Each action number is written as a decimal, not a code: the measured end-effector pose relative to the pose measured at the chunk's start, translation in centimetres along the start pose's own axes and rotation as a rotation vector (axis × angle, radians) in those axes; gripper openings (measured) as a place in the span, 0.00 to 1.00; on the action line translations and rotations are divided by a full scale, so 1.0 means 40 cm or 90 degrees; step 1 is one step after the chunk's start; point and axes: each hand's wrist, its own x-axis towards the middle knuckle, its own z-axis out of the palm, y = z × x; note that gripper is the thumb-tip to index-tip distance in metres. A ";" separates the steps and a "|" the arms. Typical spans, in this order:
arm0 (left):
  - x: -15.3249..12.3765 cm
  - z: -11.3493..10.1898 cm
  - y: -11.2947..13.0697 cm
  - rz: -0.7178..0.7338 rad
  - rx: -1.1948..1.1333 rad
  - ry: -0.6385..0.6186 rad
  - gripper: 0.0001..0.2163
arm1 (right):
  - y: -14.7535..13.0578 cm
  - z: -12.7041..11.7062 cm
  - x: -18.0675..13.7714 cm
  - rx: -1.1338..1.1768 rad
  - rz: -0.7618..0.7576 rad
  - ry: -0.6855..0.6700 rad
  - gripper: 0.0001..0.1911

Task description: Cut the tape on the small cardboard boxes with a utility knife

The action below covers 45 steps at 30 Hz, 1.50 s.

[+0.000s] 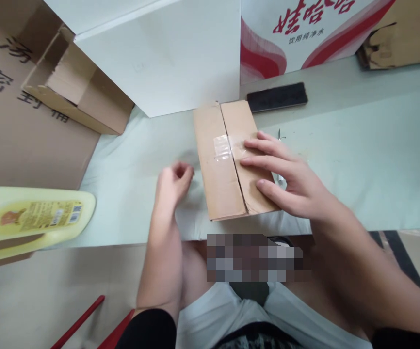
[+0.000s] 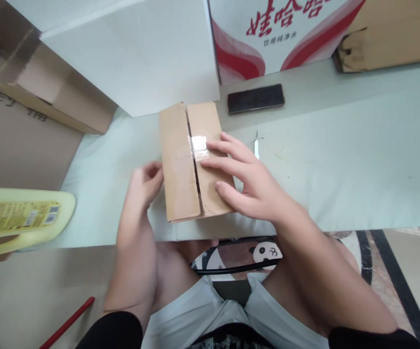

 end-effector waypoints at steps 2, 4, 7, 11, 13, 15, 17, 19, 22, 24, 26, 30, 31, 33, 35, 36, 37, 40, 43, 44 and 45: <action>-0.024 -0.008 0.030 0.127 0.059 0.161 0.10 | -0.002 0.007 0.002 -0.006 -0.012 -0.006 0.21; -0.054 -0.005 0.065 0.286 0.100 0.188 0.17 | -0.004 0.013 0.004 -0.010 -0.019 -0.019 0.21; -0.085 0.015 0.109 0.390 0.202 0.076 0.23 | -0.006 0.021 0.004 -0.012 -0.018 -0.025 0.21; -0.080 0.030 0.126 0.436 0.206 -0.051 0.24 | -0.003 0.026 0.001 -0.013 -0.009 -0.024 0.20; -0.072 0.027 0.122 0.425 0.206 -0.068 0.25 | 0.000 0.025 0.001 -0.014 -0.008 -0.044 0.20; -0.068 0.022 0.120 0.412 0.215 -0.070 0.23 | 0.003 0.022 0.002 -0.010 -0.013 -0.058 0.20; -0.067 0.019 0.121 0.410 0.222 -0.074 0.22 | 0.006 0.020 0.004 -0.005 -0.022 -0.058 0.20; -0.068 0.019 0.124 0.410 0.222 -0.076 0.21 | 0.008 0.018 0.005 -0.009 -0.027 -0.049 0.19; -0.068 0.020 0.127 0.403 0.224 -0.074 0.21 | 0.012 0.015 0.005 -0.034 -0.029 -0.020 0.16; -0.068 0.020 0.128 0.396 0.227 -0.071 0.20 | 0.015 0.013 0.005 -0.046 -0.030 -0.002 0.15; -0.067 0.019 0.130 0.396 0.224 -0.069 0.20 | 0.016 0.010 0.004 -0.053 -0.033 0.005 0.15; -0.065 0.018 0.130 0.411 0.214 -0.073 0.18 | 0.011 0.012 0.005 -0.060 -0.043 0.006 0.14; -0.065 0.018 0.128 0.415 0.212 -0.074 0.18 | 0.011 0.014 0.006 -0.055 -0.041 0.009 0.13; -0.062 0.019 0.124 0.428 0.205 -0.073 0.18 | 0.015 0.017 0.008 -0.047 0.001 0.045 0.12; -0.061 0.020 0.119 0.442 0.200 -0.071 0.19 | 0.030 0.018 0.010 -0.092 0.129 0.137 0.13; -0.061 0.020 0.117 0.445 0.203 -0.073 0.19 | 0.040 0.017 0.010 -0.143 0.221 0.177 0.14; -0.061 0.019 0.115 0.444 0.210 -0.078 0.20 | 0.052 0.014 0.010 -0.209 0.318 0.195 0.14; -0.062 0.017 0.113 0.429 0.239 -0.096 0.21 | 0.086 0.003 0.005 -0.391 0.515 0.116 0.21; -0.064 0.016 0.111 0.427 0.244 -0.097 0.22 | 0.103 -0.003 -0.003 -0.450 0.542 -0.016 0.26; -0.064 0.016 0.110 0.431 0.241 -0.095 0.22 | 0.105 -0.003 -0.004 -0.453 0.542 -0.048 0.27; -0.064 0.017 0.109 0.436 0.236 -0.093 0.22 | 0.105 -0.002 -0.003 -0.454 0.542 -0.071 0.28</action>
